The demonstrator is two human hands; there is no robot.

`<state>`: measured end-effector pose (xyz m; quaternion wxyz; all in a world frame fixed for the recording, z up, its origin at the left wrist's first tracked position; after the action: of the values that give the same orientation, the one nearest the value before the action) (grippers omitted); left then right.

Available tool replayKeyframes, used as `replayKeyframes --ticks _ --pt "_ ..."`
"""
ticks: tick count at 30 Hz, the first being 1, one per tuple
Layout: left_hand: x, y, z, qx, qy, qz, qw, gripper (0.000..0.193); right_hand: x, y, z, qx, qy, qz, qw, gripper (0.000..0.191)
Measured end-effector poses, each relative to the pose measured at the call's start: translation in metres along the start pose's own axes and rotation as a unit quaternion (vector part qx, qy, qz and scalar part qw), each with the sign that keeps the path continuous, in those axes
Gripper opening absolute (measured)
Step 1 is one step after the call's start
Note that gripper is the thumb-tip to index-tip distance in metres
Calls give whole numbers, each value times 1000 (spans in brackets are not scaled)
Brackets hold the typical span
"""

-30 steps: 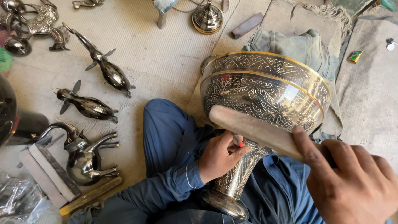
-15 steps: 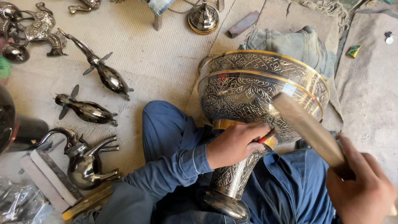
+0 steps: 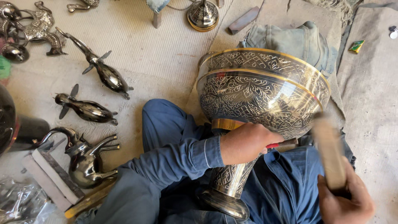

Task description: The person sits on the floor and uses a chisel and wooden mallet to engrave intricate floral patterns onto a large silver and gold metal vessel. They hold the chisel against the surface and strike it repeatedly to create the design.

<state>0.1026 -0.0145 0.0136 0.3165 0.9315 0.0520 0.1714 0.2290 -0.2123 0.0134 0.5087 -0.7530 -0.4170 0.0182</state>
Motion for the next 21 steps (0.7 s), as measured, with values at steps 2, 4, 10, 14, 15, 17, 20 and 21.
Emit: replayKeyframes --ticks 2,4,10,14,15,17,20,21 --pt "-1 1 -3 -22 2 11 1000 26 -8 8 2 35 25 3 999 54" --pt "-3 0 -6 -33 4 3 999 30 -12 14 2 6 35 26 999 55" --pt "-12 -8 -21 -75 44 -37 996 47 -1 12 -1 22 56 66 996 62" --pt "-15 -3 -28 -85 93 14 992 49 9 13 7 15 36 72 997 63" --pt "-16 -1 -33 -86 118 32 989 50 9 15 4 80 59 76 992 61" --pt "-17 -6 -28 -81 101 13 991 49 11 9 5 47 47 50 997 52" --pt "-15 -12 -19 -84 67 -16 994 46 15 -2 3 -93 20 28 995 59" --pt "-16 -15 -15 -85 55 -34 994 44 17 -6 4 -152 3 25 988 66"
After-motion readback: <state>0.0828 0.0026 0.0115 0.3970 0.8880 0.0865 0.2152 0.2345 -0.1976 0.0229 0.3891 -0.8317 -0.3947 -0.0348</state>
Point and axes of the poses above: each hand's wrist, its own x-axis towards the middle knuckle, its own z-axis out of the palm, y = z × x, the point moved 10 cm from there along x, towards the middle knuckle, and after that the axes turned 11 degrees about x, right-handed, at the moved point
